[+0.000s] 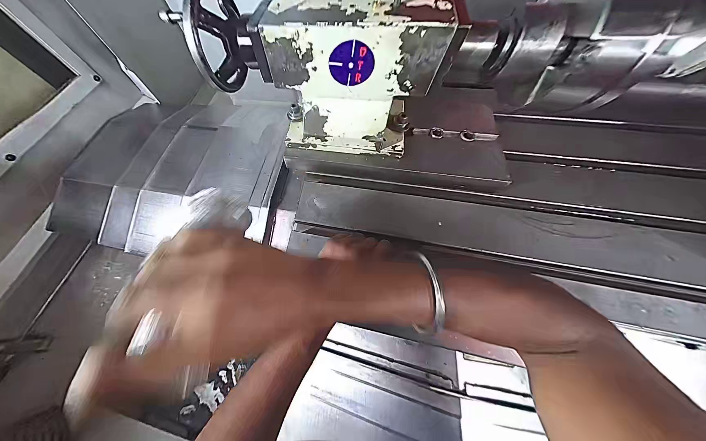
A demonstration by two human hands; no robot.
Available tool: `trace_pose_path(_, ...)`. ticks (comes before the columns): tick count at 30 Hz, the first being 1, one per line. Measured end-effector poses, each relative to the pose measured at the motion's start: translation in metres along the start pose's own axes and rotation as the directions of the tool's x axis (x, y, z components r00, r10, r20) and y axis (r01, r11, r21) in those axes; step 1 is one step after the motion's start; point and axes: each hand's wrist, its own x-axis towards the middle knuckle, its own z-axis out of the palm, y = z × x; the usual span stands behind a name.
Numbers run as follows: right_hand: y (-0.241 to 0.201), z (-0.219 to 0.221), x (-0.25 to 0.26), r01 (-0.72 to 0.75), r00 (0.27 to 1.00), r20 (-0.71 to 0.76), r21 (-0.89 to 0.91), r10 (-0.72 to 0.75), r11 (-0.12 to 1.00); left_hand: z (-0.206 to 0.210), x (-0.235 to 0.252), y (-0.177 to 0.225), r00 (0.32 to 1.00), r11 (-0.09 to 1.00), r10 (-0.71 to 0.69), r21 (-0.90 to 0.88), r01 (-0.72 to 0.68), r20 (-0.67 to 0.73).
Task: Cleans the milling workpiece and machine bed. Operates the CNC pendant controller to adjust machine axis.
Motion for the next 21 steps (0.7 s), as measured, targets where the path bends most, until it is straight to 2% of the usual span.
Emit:
trace_pose_path(2, -0.017, 0.006, -0.010, 0.141, 0.989, 0.025, 0.145, -0.147, 0.979, -0.002, 0.006, 0.002, 0.999, 0.999, -0.028, -0.032, 0.029, 0.030)
trace_pose_path(3, -0.001, 0.000, -0.016, 0.188, 0.979, 0.049, 0.139, -0.196, 0.972, -0.008, 0.008, 0.005, 0.994, 0.997, -0.057, -0.050, 0.061, 0.092)
trace_pose_path(4, 0.035, -0.013, -0.020, 0.220, 0.972, 0.064, 0.061, -0.224, 0.973, -0.014, 0.009, 0.009, 0.983, 0.993, -0.094, -0.056, 0.104, 0.160)
trace_pose_path(6, 0.131, -0.043, -0.029, 0.307, 0.950, 0.156, -0.294, -0.271, 0.905, -0.006, 0.005, 0.010, 0.998, 0.998, -0.067, 0.003, 0.067, 0.010)
trace_pose_path(7, 0.160, -0.047, -0.031, 0.275, 0.960, 0.177, -0.422, -0.219, 0.864, -0.004, 0.005, 0.007, 0.998, 0.998, -0.056, 0.004, 0.056, -0.016)
trace_pose_path(8, 0.171, -0.046, -0.035, 0.222, 0.972, 0.179, -0.499, -0.152, 0.837, -0.002, 0.005, 0.007, 0.998, 0.998, -0.057, -0.008, 0.057, -0.022)
trace_pose_path(11, 0.156, -0.039, -0.037, 0.080, 0.986, 0.164, -0.533, 0.010, 0.842, -0.004, 0.002, 0.007, 0.998, 0.998, -0.063, -0.021, 0.063, -0.014)
trace_pose_path(14, 0.124, -0.054, -0.048, -0.024, 0.974, 0.182, -0.515, 0.137, 0.857, -0.004, 0.006, 0.009, 0.998, 0.998, -0.064, 0.005, 0.063, 0.026)
trace_pose_path(17, 0.087, -0.072, -0.047, -0.244, 0.921, 0.164, -0.460, 0.352, 0.854, -0.003, 0.007, 0.011, 0.999, 0.997, -0.052, 0.054, 0.051, 0.001)
trace_pose_path(21, 0.071, -0.087, -0.052, -0.467, 0.846, 0.093, -0.346, 0.525, 0.813, -0.001, 0.006, 0.009, 0.999, 0.996, -0.040, 0.082, 0.042, -0.025)
